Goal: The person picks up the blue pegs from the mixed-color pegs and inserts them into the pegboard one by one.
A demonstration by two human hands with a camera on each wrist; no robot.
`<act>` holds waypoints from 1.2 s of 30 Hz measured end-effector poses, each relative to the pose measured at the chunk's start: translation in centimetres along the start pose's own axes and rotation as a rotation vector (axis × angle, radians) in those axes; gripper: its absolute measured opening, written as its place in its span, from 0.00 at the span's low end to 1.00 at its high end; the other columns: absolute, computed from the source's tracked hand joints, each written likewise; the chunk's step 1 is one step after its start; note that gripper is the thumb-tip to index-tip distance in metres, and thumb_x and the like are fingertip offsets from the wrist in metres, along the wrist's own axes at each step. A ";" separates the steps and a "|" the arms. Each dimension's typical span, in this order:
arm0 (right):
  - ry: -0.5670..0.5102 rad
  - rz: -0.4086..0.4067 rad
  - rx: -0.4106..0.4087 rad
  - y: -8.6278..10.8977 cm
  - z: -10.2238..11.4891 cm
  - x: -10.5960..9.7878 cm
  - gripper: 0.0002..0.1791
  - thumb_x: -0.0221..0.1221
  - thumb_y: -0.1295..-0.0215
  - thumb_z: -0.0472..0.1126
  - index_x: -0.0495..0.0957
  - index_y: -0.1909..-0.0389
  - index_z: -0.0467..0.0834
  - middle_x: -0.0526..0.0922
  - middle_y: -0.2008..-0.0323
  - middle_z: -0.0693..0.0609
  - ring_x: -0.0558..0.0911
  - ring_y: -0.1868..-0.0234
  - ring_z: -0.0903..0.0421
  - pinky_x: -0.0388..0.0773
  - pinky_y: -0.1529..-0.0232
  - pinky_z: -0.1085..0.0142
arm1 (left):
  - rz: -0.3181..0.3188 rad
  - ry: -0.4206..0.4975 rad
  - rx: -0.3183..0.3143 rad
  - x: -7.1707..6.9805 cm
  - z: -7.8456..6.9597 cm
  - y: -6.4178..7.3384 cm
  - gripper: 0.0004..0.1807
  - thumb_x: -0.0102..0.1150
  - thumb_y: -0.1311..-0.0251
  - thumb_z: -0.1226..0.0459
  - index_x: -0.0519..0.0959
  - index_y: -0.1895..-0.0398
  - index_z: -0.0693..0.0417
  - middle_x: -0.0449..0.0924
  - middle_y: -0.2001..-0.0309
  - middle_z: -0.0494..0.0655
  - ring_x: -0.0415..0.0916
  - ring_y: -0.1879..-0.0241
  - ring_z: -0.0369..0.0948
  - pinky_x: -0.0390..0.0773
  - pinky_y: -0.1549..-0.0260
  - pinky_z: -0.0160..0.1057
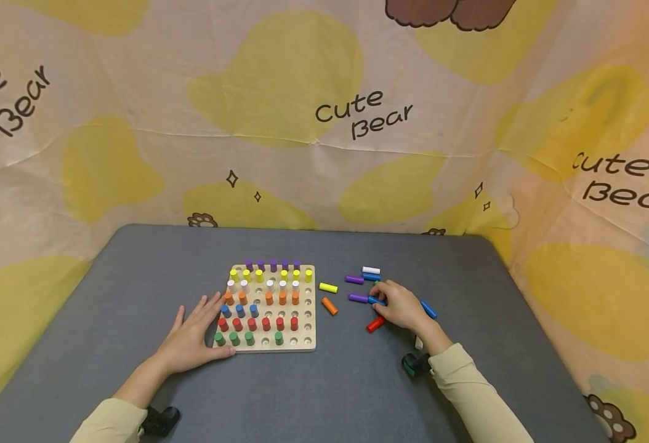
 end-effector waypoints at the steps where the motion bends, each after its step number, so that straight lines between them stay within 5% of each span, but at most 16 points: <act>1: -0.006 0.001 0.000 0.0 0.0 0.0 0.10 0.65 0.48 0.38 0.79 0.63 0.48 0.72 0.73 0.56 0.68 0.74 0.61 0.65 0.74 0.68 | 0.000 -0.002 0.000 0.0 0.0 0.0 0.61 0.60 0.63 0.30 0.46 0.27 0.43 0.47 0.28 0.54 0.41 0.30 0.59 0.29 0.40 0.67; 36: -0.170 -0.087 -0.015 -1.7 3.7 0.1 0.10 0.61 0.41 0.39 0.79 0.58 0.48 0.80 0.69 0.57 0.72 0.74 0.62 0.70 0.72 0.69 | 0.004 0.008 -0.002 -0.1 -0.2 0.0 0.61 0.60 0.63 0.31 0.46 0.27 0.44 0.46 0.28 0.53 0.40 0.30 0.59 0.30 0.40 0.67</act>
Point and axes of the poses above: each hand's wrist, its own y-axis away from the middle knuckle, its own x-axis out of the palm, z = x × y, the point moved 3 cm from there along -y, towards the middle knuckle
